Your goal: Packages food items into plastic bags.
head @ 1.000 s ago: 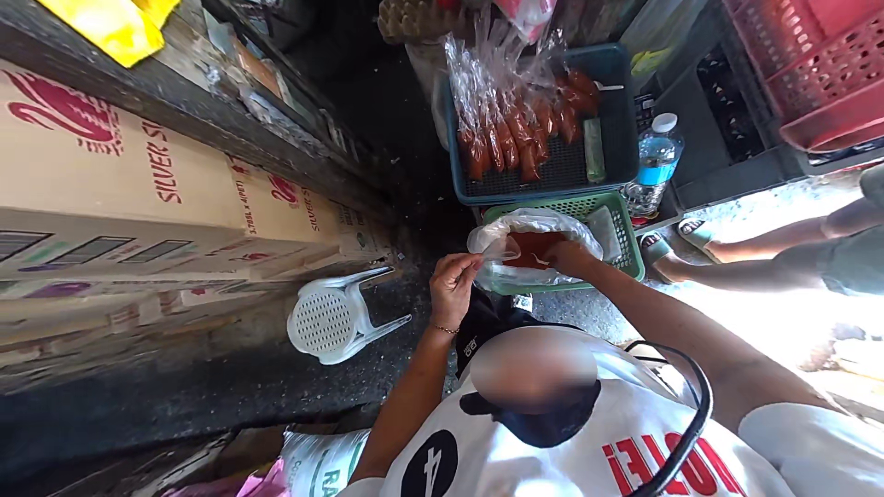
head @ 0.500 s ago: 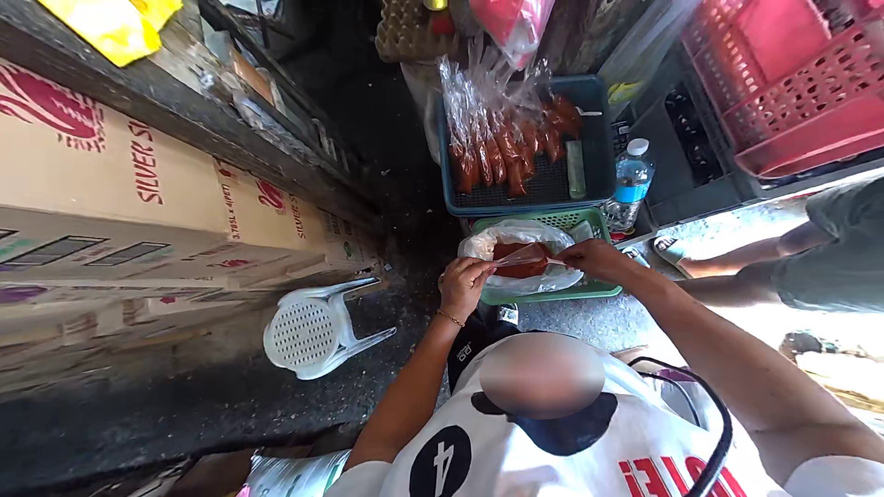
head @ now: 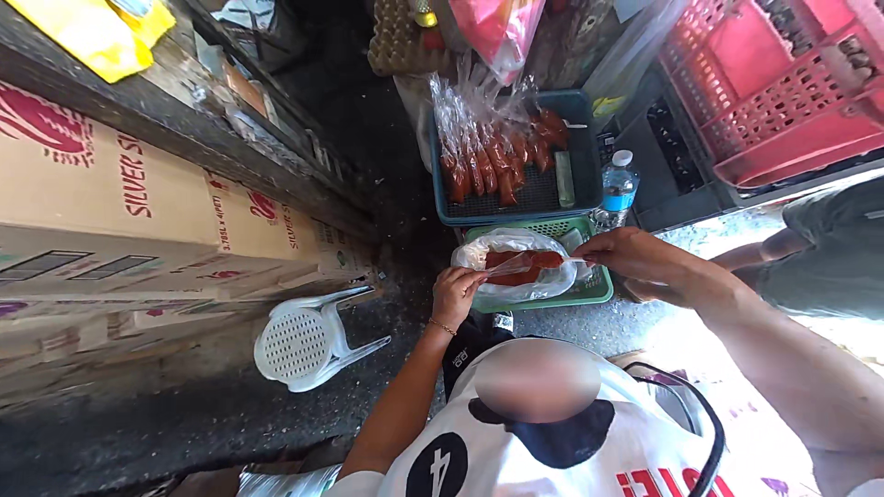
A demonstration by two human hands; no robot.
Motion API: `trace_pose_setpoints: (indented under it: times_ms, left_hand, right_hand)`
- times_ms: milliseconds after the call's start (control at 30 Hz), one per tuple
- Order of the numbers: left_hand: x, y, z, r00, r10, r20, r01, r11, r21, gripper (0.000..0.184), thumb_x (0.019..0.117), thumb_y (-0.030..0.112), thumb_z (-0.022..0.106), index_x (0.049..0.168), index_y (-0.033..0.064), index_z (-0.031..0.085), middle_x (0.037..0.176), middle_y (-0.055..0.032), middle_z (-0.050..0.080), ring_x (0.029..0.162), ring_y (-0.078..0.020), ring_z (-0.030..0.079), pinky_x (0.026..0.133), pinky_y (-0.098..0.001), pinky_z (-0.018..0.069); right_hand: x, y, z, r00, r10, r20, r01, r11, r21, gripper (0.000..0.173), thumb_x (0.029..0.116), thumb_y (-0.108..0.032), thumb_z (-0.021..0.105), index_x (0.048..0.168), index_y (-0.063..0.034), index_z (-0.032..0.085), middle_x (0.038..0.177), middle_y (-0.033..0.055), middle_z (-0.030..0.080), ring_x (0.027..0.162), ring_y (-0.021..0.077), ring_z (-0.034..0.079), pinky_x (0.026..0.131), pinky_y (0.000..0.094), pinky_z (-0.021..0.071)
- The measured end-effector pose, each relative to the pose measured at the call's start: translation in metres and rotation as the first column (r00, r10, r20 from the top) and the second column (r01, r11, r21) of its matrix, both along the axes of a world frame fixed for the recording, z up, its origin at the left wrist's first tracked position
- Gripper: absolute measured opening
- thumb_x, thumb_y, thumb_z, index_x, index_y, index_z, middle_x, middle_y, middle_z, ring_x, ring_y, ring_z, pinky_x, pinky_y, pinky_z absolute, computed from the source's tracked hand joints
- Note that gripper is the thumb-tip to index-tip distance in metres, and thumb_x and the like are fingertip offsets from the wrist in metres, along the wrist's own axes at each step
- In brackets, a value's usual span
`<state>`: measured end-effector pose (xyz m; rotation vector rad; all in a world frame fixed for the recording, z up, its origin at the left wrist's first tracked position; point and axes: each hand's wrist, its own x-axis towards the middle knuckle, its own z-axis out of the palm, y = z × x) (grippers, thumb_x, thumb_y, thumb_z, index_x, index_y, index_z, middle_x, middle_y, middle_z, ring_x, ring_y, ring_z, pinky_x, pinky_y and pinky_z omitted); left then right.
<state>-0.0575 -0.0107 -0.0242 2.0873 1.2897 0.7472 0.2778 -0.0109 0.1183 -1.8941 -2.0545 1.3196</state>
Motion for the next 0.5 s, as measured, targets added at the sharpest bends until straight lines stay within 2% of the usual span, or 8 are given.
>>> trace_pose_setpoints:
  times_ms: [200, 367, 500]
  left_hand:
    - [0.002, -0.001, 0.000, 1.000, -0.010, 0.016, 0.010, 1.000, 0.007, 0.017, 0.0988, 0.020, 0.067, 0.104, 0.0144, 0.082, 0.105, -0.0068, 0.076, 0.110, -0.0258, 0.068, 0.105, -0.0485, 0.0475]
    - [0.002, -0.003, 0.001, 1.000, -0.025, 0.018, 0.025, 1.000, 0.019, 0.018, 0.0991, 0.020, 0.066, 0.105, 0.0146, 0.082, 0.105, -0.0069, 0.076, 0.110, -0.0258, 0.068, 0.104, -0.0488, 0.0479]
    - [0.004, -0.005, 0.001, 0.999, -0.043, 0.023, 0.042, 0.999, 0.029, 0.019, 0.0996, 0.020, 0.065, 0.106, 0.0146, 0.081, 0.106, -0.0068, 0.076, 0.109, -0.0259, 0.069, 0.103, -0.0494, 0.0489]
  right_hand:
    - [-0.005, 0.008, 0.007, 0.998, 0.054, 0.020, -0.054, 0.998, 0.022, 0.020, 0.1008, -0.005, 0.062, 0.106, -0.0141, 0.079, 0.095, 0.0051, 0.075, 0.087, 0.0194, 0.070, 0.083, 0.0463, 0.0552]
    - [-0.029, 0.013, 0.001, 0.987, 0.149, 0.057, -0.153, 0.986, 0.066, 0.021, 0.0991, -0.001, 0.062, 0.106, -0.0111, 0.079, 0.097, 0.0099, 0.074, 0.091, 0.0258, 0.069, 0.087, 0.0497, 0.0541]
    - [-0.066, 0.012, 0.001, 0.952, 0.257, 0.169, -0.269, 0.961, 0.058, 0.025, 0.0967, 0.001, 0.061, 0.115, -0.0047, 0.076, 0.109, 0.0205, 0.071, 0.109, 0.0390, 0.066, 0.097, 0.0566, 0.0502]
